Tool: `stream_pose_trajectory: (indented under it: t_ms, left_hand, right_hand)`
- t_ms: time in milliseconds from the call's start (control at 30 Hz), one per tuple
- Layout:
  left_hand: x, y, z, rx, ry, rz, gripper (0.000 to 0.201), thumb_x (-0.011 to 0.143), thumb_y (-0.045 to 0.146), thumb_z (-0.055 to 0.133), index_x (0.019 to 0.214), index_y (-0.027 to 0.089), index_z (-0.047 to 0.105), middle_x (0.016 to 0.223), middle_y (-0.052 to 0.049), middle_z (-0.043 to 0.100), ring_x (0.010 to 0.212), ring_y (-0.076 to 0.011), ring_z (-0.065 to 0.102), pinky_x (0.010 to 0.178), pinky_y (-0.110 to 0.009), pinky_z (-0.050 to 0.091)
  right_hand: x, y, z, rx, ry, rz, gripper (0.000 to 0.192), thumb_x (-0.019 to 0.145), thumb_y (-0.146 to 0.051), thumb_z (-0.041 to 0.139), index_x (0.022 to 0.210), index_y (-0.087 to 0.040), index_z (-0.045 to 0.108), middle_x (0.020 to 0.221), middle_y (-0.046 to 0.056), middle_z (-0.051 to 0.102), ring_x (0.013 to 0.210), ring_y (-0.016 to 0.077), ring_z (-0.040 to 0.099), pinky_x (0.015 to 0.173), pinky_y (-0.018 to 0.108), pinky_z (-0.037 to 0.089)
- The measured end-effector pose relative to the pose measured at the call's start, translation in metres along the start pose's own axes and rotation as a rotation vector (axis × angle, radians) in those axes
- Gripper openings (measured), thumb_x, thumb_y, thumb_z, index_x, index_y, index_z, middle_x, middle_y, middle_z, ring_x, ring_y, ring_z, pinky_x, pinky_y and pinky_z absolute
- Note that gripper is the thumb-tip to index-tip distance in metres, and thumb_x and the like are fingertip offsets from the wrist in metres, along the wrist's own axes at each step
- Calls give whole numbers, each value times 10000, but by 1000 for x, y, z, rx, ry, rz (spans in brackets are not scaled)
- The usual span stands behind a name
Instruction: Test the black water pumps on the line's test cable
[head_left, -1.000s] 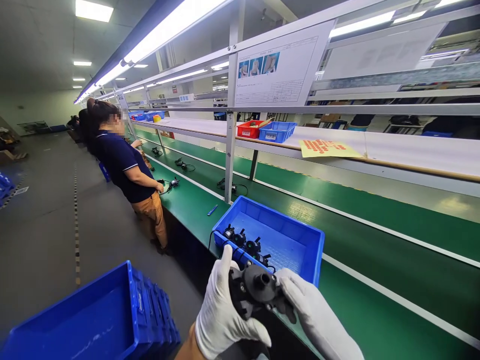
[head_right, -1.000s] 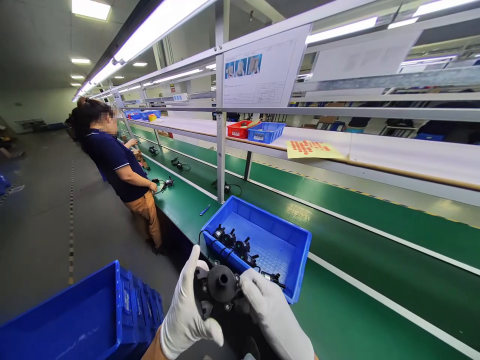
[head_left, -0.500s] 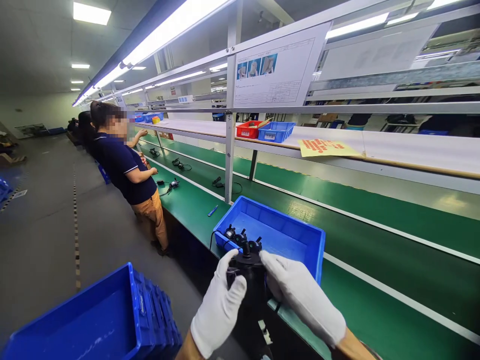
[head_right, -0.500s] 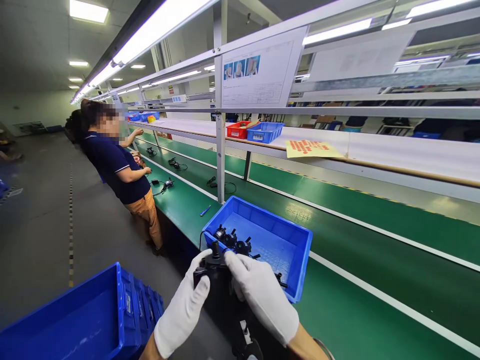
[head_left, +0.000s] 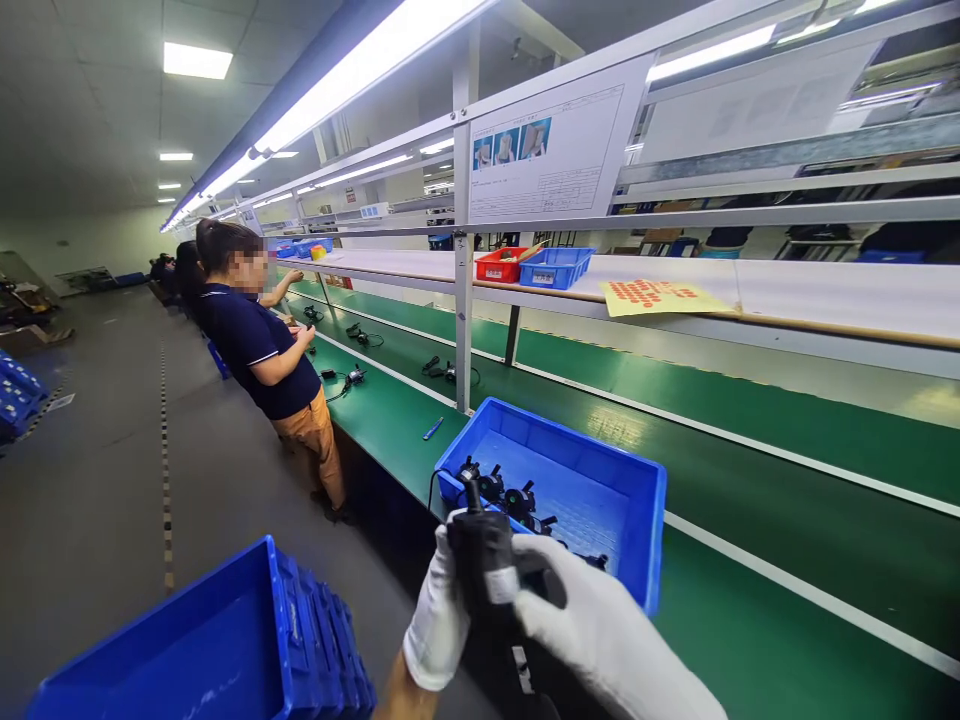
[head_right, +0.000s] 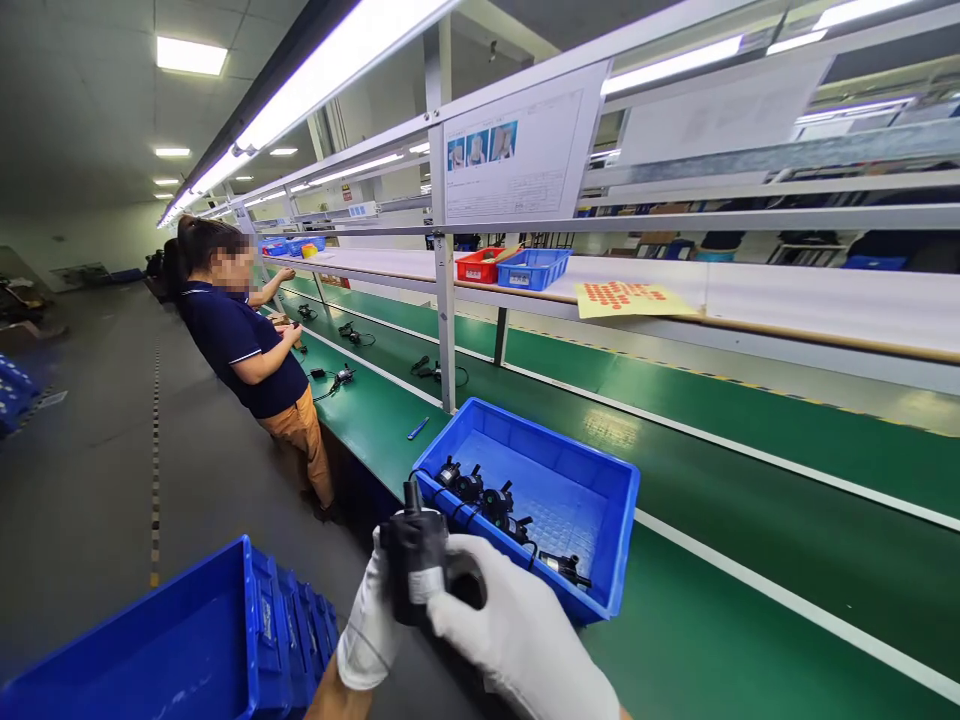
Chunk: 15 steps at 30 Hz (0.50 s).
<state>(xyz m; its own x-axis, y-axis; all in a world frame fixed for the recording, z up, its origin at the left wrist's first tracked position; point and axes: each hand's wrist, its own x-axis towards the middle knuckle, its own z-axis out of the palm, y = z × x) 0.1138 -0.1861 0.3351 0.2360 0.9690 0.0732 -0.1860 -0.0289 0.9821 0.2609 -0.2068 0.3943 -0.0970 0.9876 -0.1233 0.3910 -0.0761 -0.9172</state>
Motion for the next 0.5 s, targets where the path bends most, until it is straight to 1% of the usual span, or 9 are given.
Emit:
stream_pose_trajectory:
  t_ms: [33,100,133,200,233,300,400,467,500]
  left_hand:
    - [-4,10,-5,28,18,31,730,948,691,379,1237,111,715,1157,-125,732,1107,-273,649,910,-339,558]
    - [-6,25,-18,44,-20,93,735,882,684,572,1404,167,598,1397,-119,609,1318,-283,527,1151,-353,388]
    - [0,27,-25,17,-72,107,797,857,720,582,1463,205,530,1443,-124,568,1338,-296,509,1183,-388,346]
    - [22,16,-40,-95,-206,69,939,852,855,346,1533,211,415,1410,-150,572,1235,-302,575,1134,-445,394]
    - [37,1,-46,-124,-217,34,978,864,867,168,1542,197,386,1350,-160,602,1135,-290,619,1085,-472,430]
    - [68,-40,-50,-160,-249,-110,981,848,890,204,1460,173,476,1279,-144,630,1069,-256,613,1085,-450,409]
    - [89,-109,-39,-140,-394,-323,974,799,929,297,1090,83,682,1023,-160,688,936,-260,625,1056,-486,407]
    - [83,-141,-28,-144,-541,-433,972,777,950,280,906,81,695,894,-161,688,872,-272,638,997,-505,444]
    - [77,-150,-23,-151,-617,-480,980,767,960,257,863,86,689,851,-160,685,838,-277,645,953,-509,469]
  right_hand:
    - [2,2,4,18,-29,-47,387,747,-501,707,1017,-225,723,952,46,751,934,272,682,909,362,542]
    - [5,3,6,152,-108,-109,370,803,-512,678,984,-192,723,945,56,747,919,261,678,899,362,551]
    - [6,2,5,262,-128,-87,401,844,-557,628,953,-182,722,939,64,747,874,243,677,834,344,569]
    - [10,-10,-4,508,-83,52,520,876,-656,535,960,-178,722,943,77,752,736,191,662,612,264,553]
    - [12,-21,-11,622,-21,118,568,872,-693,505,980,-179,720,921,76,754,644,157,637,499,214,491]
    - [18,-52,-27,785,77,131,602,880,-701,456,1042,-180,710,852,49,751,478,81,544,377,142,321]
    - [26,-111,-55,804,139,-137,634,922,-618,335,1146,-136,679,943,-3,756,348,-50,369,400,130,134]
    - [30,-148,-78,654,253,-344,741,881,-531,169,972,-4,682,1219,87,685,455,-84,487,438,185,91]
    - [30,-163,-91,551,324,-434,793,827,-468,58,827,48,660,1362,154,576,611,-24,610,438,229,130]
